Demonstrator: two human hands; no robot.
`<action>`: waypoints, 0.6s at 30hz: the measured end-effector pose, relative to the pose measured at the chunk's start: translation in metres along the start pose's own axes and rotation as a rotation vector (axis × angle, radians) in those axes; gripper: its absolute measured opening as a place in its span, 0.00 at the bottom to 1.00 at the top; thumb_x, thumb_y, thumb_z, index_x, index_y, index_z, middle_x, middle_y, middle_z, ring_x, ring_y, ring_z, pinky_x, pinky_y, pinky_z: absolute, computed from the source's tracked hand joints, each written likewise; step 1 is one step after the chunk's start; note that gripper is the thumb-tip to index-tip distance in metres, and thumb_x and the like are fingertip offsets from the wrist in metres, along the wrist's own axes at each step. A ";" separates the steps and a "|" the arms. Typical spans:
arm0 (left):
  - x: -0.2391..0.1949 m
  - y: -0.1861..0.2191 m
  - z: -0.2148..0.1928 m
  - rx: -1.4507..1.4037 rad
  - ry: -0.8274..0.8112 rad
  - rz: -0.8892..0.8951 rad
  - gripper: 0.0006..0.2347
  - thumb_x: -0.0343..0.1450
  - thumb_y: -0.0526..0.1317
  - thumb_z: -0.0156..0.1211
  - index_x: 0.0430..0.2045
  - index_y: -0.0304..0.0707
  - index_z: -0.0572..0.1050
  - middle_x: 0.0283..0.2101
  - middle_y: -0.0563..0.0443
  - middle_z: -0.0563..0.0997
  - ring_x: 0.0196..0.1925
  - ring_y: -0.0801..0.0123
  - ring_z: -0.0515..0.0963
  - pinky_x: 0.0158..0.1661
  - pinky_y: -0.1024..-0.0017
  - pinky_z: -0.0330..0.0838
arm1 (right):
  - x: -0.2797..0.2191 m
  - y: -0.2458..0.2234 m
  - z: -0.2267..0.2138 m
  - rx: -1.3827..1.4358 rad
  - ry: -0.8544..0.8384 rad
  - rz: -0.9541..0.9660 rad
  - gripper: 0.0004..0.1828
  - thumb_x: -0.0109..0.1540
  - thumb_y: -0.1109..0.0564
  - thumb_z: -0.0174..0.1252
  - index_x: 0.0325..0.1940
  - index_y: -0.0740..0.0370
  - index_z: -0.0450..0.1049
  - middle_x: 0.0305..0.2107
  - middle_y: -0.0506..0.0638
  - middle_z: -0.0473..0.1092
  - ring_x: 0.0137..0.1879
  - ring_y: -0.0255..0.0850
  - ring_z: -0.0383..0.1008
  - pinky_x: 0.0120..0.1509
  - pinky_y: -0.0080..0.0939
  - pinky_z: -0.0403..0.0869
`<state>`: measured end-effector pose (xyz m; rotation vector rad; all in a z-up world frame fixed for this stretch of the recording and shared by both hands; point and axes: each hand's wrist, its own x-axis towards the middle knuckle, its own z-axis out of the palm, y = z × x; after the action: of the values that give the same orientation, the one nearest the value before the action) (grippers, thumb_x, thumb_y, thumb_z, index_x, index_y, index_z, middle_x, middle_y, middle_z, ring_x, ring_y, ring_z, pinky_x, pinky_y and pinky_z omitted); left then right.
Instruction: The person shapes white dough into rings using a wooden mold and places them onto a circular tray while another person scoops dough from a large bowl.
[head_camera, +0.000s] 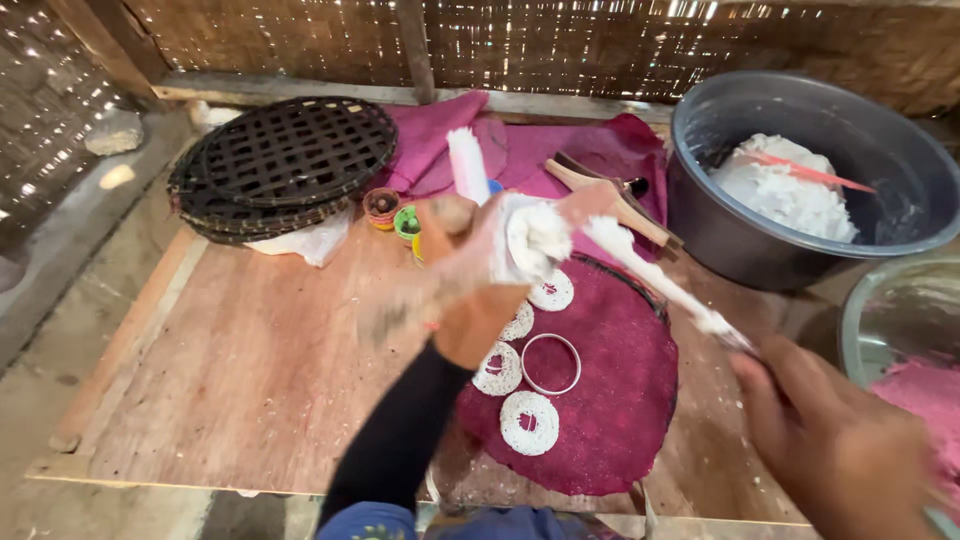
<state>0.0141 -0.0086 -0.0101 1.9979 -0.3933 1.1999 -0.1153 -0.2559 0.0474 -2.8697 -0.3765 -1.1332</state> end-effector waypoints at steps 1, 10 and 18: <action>-0.001 0.006 0.004 -0.006 0.002 0.002 0.14 0.62 0.43 0.70 0.38 0.44 0.77 0.40 0.44 0.73 0.42 0.54 0.74 0.40 0.58 0.69 | 0.000 -0.003 0.016 0.102 0.093 -0.004 0.10 0.66 0.52 0.66 0.45 0.60 0.79 0.31 0.55 0.75 0.29 0.48 0.75 0.32 0.43 0.71; 0.005 0.038 0.025 -0.053 0.046 -0.018 0.14 0.64 0.43 0.69 0.41 0.43 0.76 0.43 0.44 0.72 0.43 0.56 0.74 0.43 0.59 0.70 | -0.043 -0.003 0.097 0.375 0.097 0.119 0.10 0.60 0.55 0.67 0.41 0.61 0.78 0.17 0.54 0.70 0.20 0.47 0.72 0.27 0.46 0.68; 0.015 0.034 0.032 -0.058 0.031 -0.044 0.14 0.66 0.43 0.69 0.43 0.42 0.76 0.45 0.44 0.72 0.45 0.58 0.74 0.46 0.60 0.71 | 0.000 0.020 0.078 0.390 0.070 0.135 0.09 0.63 0.55 0.67 0.43 0.61 0.77 0.21 0.57 0.71 0.24 0.47 0.73 0.29 0.45 0.69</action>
<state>0.0212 -0.0528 0.0093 1.9266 -0.3625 1.1776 -0.0580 -0.2656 -0.0088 -2.4711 -0.3489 -1.0044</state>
